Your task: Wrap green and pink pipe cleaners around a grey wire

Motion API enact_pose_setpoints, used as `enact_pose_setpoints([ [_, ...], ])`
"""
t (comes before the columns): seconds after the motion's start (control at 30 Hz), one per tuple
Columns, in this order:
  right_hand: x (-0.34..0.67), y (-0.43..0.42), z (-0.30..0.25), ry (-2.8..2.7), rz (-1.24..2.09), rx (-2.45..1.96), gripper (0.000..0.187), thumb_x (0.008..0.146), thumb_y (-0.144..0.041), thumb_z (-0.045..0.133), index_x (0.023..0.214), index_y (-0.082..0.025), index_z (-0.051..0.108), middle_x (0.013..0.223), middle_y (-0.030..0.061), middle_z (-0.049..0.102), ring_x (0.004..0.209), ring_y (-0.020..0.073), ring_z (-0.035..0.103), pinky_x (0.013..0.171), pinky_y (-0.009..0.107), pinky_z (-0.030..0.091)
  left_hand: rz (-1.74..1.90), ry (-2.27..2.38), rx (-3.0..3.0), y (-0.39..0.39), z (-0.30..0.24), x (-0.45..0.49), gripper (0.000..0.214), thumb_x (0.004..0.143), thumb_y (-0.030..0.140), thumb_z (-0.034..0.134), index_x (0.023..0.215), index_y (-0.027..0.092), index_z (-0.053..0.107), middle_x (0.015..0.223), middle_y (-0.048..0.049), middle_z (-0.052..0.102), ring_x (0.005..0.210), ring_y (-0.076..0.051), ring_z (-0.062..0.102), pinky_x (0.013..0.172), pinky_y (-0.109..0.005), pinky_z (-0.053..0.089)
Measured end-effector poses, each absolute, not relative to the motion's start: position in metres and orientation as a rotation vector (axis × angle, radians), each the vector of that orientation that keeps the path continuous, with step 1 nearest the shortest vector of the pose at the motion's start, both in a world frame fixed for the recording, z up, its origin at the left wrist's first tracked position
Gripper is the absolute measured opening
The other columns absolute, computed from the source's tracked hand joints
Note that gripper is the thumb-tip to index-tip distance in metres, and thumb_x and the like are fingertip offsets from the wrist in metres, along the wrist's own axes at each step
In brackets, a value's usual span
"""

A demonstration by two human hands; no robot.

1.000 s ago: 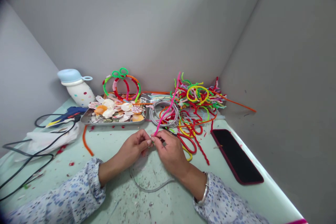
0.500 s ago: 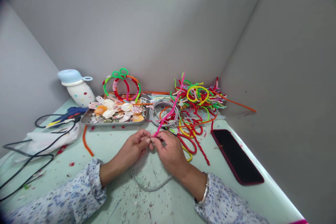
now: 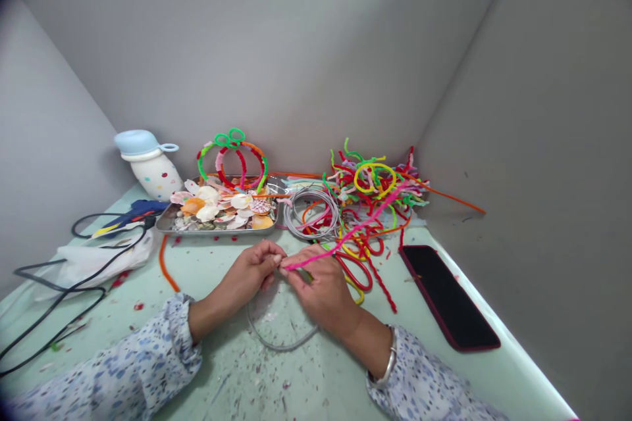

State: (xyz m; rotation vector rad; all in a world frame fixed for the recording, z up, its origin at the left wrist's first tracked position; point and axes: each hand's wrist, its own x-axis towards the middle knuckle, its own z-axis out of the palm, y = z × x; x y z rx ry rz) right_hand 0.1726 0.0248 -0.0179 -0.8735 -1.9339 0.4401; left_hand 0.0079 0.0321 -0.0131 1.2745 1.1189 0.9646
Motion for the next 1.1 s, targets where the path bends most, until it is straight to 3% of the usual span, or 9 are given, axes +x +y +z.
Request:
enact_pose_setpoints([
  [0.27,0.174,0.024,-0.008,-2.105,0.245,-0.699,0.014,0.086,-0.015,0.059,0.093,-0.022,0.07,0.088,0.0029,0.074,0.084,0.019,0.063,0.076,0.035,0.052,0.984,1.132,1.325,0.035,-0.02,0.005,0.015,0.082,0.031,0.053,0.081,0.016,0.055,0.045,0.0091,0.044,0.033,-0.006,0.036,0.036,-0.018,0.025],
  [0.7,0.171,0.021,-0.012,-2.367,-0.125,-0.639,0.021,0.088,-0.009,0.05,0.097,-0.018,0.068,0.091,0.0071,0.073,0.093,0.0212,0.061,0.079,0.036,0.052,1.024,1.205,1.45,0.035,-0.013,0.003,0.01,0.08,0.025,0.053,0.077,0.016,0.056,0.058,0.0055,0.05,0.048,-0.008,0.041,0.049,-0.02,0.033],
  [0.9,0.172,0.022,-0.013,-2.005,0.227,-0.9,0.027,0.084,-0.008,0.051,0.104,-0.021,0.063,0.101,0.0065,0.068,0.097,0.02,0.061,0.087,0.037,0.049,1.06,1.232,1.565,0.033,-0.01,0.004,0.01,0.083,0.023,0.051,0.079,0.016,0.057,0.068,0.0004,0.058,0.065,-0.013,0.053,0.063,-0.023,0.041],
  [1.1,0.172,0.025,-0.014,-1.931,0.489,-1.111,0.019,0.087,-0.018,0.054,0.101,-0.023,0.065,0.094,0.0042,0.067,0.088,0.0189,0.063,0.077,0.031,0.051,1.044,1.18,1.62,0.026,-0.007,0.005,0.009,0.086,0.026,0.051,0.086,0.018,0.054,0.073,0.0,0.061,0.068,-0.014,0.055,0.063,-0.022,0.04],
])
